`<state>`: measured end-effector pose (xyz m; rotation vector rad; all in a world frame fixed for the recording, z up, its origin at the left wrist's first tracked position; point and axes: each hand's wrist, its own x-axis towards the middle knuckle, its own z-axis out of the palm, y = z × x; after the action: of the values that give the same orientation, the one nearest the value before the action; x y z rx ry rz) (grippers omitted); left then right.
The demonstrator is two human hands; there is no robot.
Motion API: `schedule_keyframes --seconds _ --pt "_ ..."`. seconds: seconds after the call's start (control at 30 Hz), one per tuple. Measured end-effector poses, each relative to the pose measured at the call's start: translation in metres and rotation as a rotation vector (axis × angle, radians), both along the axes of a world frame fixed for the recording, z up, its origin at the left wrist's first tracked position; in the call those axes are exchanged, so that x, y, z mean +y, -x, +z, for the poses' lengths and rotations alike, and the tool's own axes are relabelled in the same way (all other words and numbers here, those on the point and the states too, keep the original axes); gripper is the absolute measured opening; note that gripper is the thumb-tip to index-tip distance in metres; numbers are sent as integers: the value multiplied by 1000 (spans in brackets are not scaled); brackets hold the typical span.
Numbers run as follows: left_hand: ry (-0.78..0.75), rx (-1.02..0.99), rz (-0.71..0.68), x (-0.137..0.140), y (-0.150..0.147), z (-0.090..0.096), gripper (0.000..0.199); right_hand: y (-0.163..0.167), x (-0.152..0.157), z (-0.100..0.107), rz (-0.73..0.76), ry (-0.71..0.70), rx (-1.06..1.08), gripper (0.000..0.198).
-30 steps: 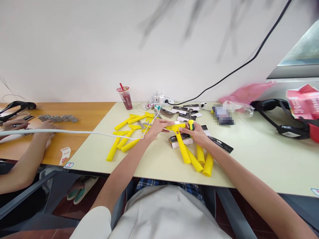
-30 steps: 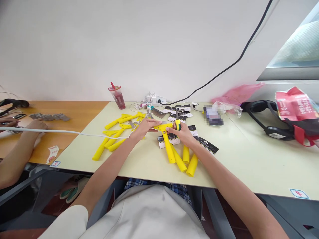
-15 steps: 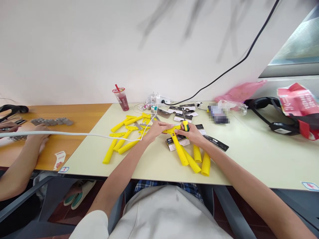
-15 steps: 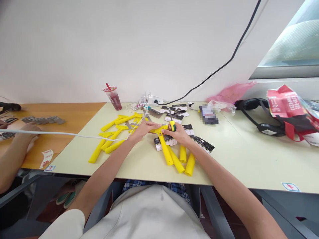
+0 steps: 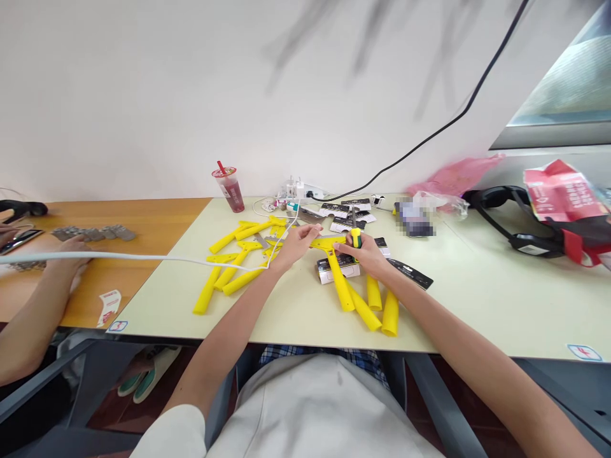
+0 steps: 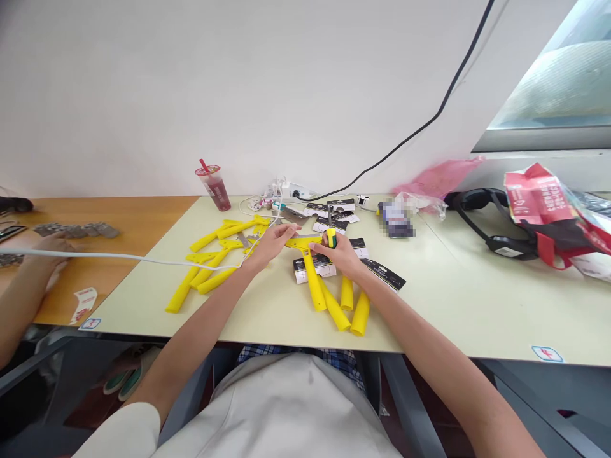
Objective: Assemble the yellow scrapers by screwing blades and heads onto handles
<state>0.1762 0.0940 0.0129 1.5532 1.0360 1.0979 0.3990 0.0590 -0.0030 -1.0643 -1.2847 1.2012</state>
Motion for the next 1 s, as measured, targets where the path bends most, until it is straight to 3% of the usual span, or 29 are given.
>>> schedule_keyframes --seconds 0.17,0.37,1.0 --pt "103 -94 72 6 2 -3 54 1 -1 5 -53 22 67 76" --pt "219 -123 46 7 4 -2 45 2 -2 8 -72 43 88 76" --pt "193 -130 49 5 4 2 43 0 0 3 -62 42 94 76"
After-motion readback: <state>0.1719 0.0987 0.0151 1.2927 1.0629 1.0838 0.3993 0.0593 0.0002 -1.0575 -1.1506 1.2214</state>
